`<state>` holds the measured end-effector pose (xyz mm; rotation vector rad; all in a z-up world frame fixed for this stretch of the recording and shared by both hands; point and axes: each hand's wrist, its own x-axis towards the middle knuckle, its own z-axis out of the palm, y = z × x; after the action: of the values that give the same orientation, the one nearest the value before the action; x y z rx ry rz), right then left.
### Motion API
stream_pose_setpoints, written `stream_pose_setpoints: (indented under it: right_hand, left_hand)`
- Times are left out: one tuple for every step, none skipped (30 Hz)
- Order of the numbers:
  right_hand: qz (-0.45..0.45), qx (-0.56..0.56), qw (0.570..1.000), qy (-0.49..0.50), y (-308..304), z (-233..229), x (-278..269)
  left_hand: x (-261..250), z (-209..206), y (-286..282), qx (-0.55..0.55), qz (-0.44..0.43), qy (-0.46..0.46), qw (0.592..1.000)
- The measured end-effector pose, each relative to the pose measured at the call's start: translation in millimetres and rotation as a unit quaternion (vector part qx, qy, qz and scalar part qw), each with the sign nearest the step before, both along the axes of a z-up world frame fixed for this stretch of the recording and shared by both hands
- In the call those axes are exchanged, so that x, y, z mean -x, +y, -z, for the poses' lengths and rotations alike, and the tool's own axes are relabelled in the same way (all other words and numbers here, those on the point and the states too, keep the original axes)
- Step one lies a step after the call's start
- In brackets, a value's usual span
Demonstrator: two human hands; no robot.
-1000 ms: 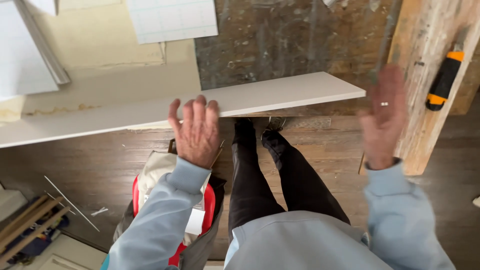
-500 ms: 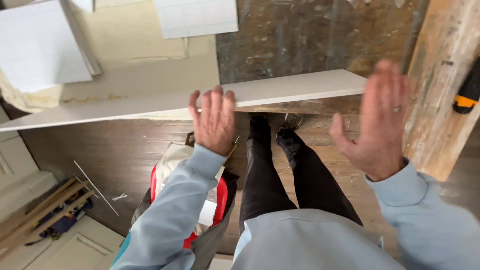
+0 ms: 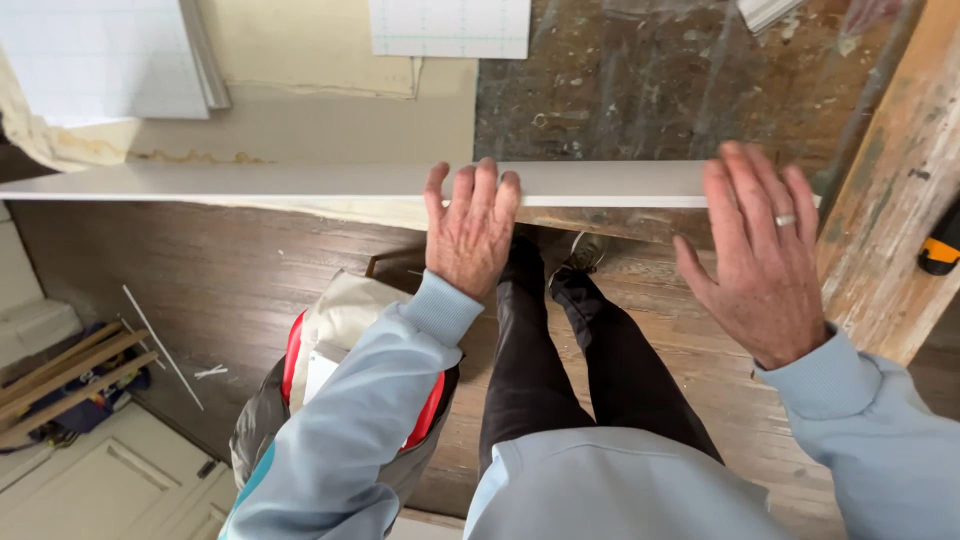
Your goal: Measuring and cutting a white matboard with a grid using a tape measure, pencil, straight edge, and utility knife.
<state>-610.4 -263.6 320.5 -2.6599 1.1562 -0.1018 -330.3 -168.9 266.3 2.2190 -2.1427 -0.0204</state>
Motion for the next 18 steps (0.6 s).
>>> stream_pose_setpoints:
  right_hand:
    - [-0.004,-0.001,1.000,-0.002,-5.5,-3.9,-13.0]
    - [-0.026,-0.025,0.999,-0.035,-10.6,-8.0,-26.1]
    - [-0.049,-0.046,0.995,-0.067,-17.0,-12.2,-39.3]
    - [-0.053,-0.045,0.995,-0.069,-22.6,-10.8,-49.2]
    - [-0.078,-0.054,0.994,-0.055,-28.3,-9.5,-60.8]
    - [-0.103,-0.063,0.992,-0.040,-33.2,-8.8,-73.6]
    - [-0.114,-0.062,0.990,-0.046,-34.7,-3.9,-79.0]
    - [-0.126,-0.060,0.990,-0.029,-35.6,0.7,-85.7]
    - [-0.139,-0.056,0.989,-0.013,-36.9,5.4,-94.6]
    - [-0.151,-0.054,0.987,-0.019,-36.4,8.9,-93.4]
    - [-0.145,-0.062,0.987,-0.015,-35.7,13.7,-94.2]
    - [-0.139,-0.069,0.988,-0.011,-35.4,19.1,-95.5]
    - [-0.155,-0.069,0.985,-0.016,-36.1,20.5,-94.4]
    - [-0.133,-0.066,0.988,0.044,-37.3,22.3,-93.4]
    - [-0.111,-0.063,0.986,0.105,-37.9,23.6,-91.4]
    - [-0.128,-0.063,0.985,0.102,-38.5,23.5,-92.2]
    - [-0.126,-0.054,0.984,0.114,-39.7,22.9,-91.1]
    - [-0.123,-0.045,0.983,0.126,-41.9,22.2,-89.7]
  left_hand:
    - [0.0,2.4,0.7,-0.001,-0.004,-0.002,1.000]
    - [0.0,4.6,1.5,0.000,-0.001,-0.002,1.000]
    - [-0.1,7.3,0.9,0.004,0.000,-0.002,1.000]
    - [1.2,9.7,0.5,0.005,-0.004,-0.004,1.000]
    - [1.2,11.4,0.8,0.017,0.003,-0.005,1.000]
    - [0.1,12.8,1.6,0.028,0.010,-0.006,1.000]
    - [3.3,13.1,1.8,0.028,-0.001,-0.012,1.000]
    - [5.1,13.3,2.4,0.042,-0.002,-0.003,0.999]
    - [5.1,13.7,2.6,0.058,-0.003,0.005,0.998]
    - [7.8,17.4,-0.3,0.059,-0.015,-0.003,0.998]
    - [9.5,21.0,-0.7,0.062,-0.017,0.010,0.998]
    - [10.4,25.3,-1.5,0.065,-0.018,0.022,0.997]
    - [12.0,28.2,-3.5,0.065,-0.034,0.014,0.997]
    - [13.3,31.6,-5.9,0.079,-0.026,0.026,0.996]
    - [15.7,34.8,-6.9,0.091,-0.020,0.039,0.995]
    - [15.8,33.6,-7.2,0.090,-0.037,0.033,0.995]
    - [17.1,32.8,-9.3,0.086,-0.034,0.029,0.995]
    - [18.4,32.0,-12.3,0.082,-0.032,0.026,0.996]
